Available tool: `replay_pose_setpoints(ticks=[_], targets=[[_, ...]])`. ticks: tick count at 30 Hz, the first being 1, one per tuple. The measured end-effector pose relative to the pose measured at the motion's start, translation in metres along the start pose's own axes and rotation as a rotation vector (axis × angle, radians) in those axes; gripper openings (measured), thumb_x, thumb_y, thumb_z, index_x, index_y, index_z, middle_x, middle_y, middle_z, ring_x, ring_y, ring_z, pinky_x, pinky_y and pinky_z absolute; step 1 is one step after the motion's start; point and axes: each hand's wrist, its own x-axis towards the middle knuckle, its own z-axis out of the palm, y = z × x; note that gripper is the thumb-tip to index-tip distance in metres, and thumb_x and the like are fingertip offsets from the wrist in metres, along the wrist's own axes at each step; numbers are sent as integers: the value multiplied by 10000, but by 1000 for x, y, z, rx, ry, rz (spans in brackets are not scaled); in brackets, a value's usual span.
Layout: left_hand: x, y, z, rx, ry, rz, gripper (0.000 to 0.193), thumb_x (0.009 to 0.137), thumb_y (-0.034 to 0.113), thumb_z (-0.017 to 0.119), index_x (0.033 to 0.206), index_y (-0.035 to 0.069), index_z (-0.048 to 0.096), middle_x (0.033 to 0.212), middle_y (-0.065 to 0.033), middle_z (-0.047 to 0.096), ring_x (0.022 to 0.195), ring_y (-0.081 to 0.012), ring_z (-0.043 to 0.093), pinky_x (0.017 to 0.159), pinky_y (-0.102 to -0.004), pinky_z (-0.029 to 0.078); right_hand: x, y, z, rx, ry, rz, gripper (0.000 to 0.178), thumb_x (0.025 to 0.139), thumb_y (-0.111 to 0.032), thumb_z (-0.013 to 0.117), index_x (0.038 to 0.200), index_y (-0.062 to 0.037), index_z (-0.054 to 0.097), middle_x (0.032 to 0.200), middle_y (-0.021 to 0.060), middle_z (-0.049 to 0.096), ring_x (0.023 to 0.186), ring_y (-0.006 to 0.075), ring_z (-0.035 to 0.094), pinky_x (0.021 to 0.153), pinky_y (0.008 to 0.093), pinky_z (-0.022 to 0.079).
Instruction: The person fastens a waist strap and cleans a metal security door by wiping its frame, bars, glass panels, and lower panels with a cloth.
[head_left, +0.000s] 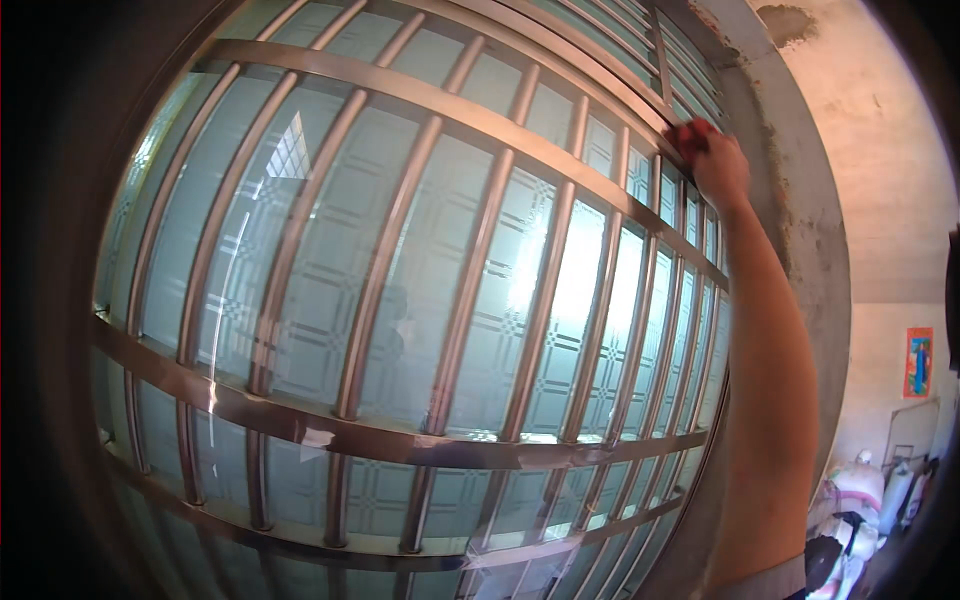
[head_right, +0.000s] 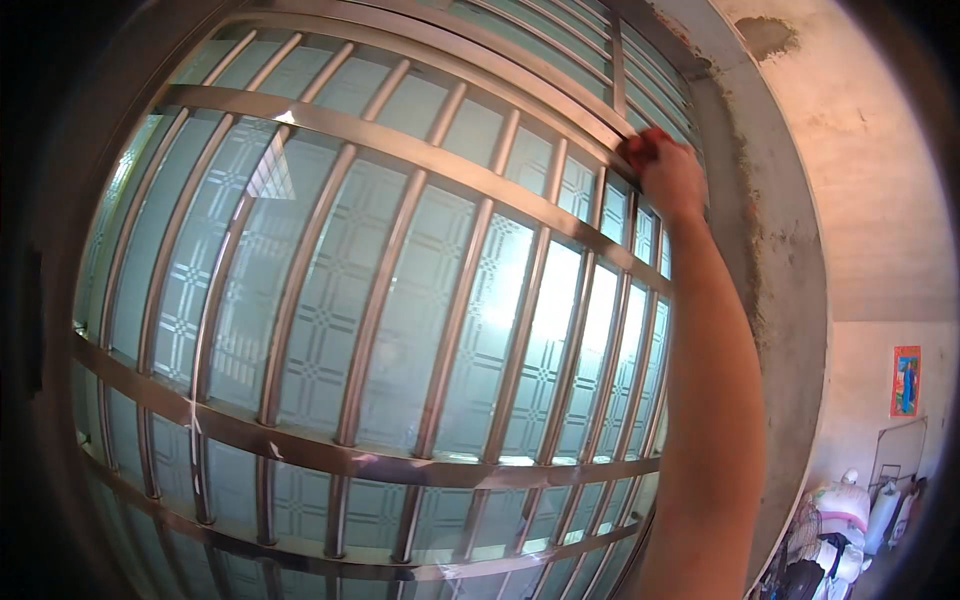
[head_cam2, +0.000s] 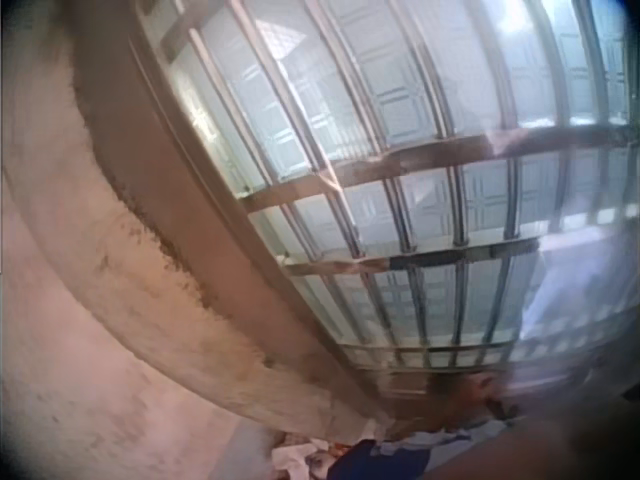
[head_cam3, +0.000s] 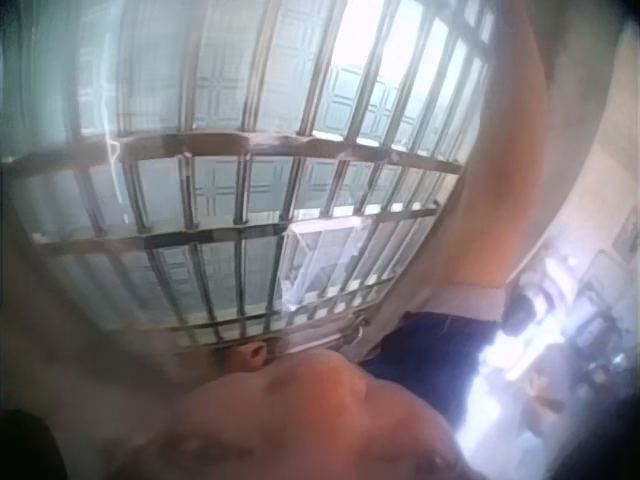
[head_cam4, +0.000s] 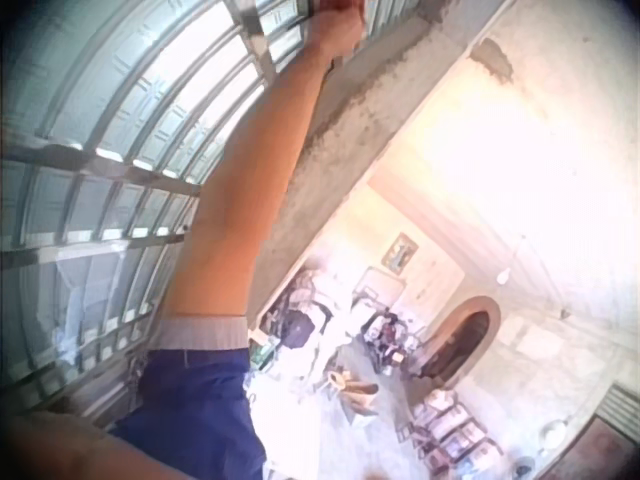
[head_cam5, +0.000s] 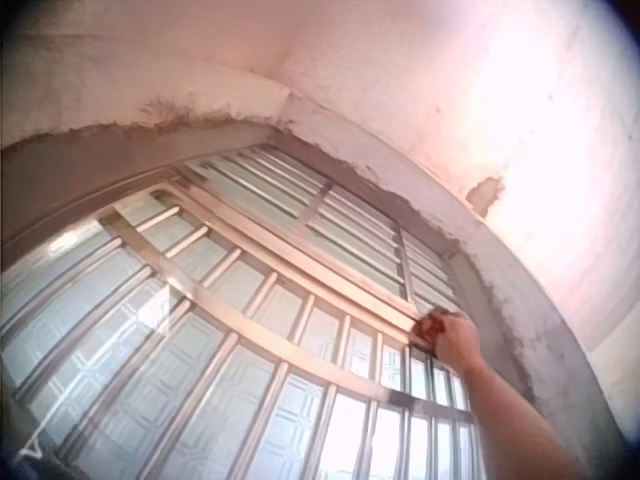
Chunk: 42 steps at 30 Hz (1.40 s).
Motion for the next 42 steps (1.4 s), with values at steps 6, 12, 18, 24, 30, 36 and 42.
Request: replay_pose_setpoints(ticks=[6,12,18,24,30,36,42], targets=[[0,9,3,16,-11,-37,174,860,263,629,908,108,693,773,-130,654,665,-306,628,613,-399,486,-84,100,15,-52,-129,184,309,883,-242,528,1134,-95,634,1012,208,663,975,409,617,845,456,483],[-2,14,-1,6,-35,-21,175,857,269,628,885,106,684,757,-130,645,646,-306,614,601,-401,476,-89,124,36,83,-62,294,407,864,-281,540,1223,-105,617,1085,235,653,1021,413,615,893,477,480],[-3,29,-20,-14,-56,25,180,854,276,626,861,103,674,742,-130,636,628,-306,599,590,-403,466,-24,20,39,296,150,147,376,839,-243,556,1181,-121,651,1092,236,651,1045,402,615,901,460,483],[-5,-6,0,-9,-23,122,193,850,285,621,823,96,644,720,-127,614,601,-297,557,577,-412,440,17,-154,-1,359,274,-25,344,861,-233,585,1187,-150,651,1150,199,613,1048,375,600,929,439,462],[3,-34,23,-2,-77,73,191,839,285,615,816,95,615,731,-132,603,588,-273,510,581,-427,414,39,-301,-36,773,320,-258,330,835,-227,630,1145,-123,671,1147,186,633,1054,366,605,909,420,485],[-21,-51,25,-132,-77,32,219,855,297,605,827,80,617,696,-132,591,593,-259,555,576,-415,435,57,-439,-76,915,242,-356,331,809,-305,679,1105,-158,699,1019,157,680,971,346,638,847,414,511],[-51,-35,-16,-433,-234,-258,191,863,285,593,841,98,629,709,-156,612,597,-325,575,562,-441,441,6,-494,-107,1076,291,-451,220,764,-97,627,968,-81,707,960,205,671,927,390,627,837,448,506]])
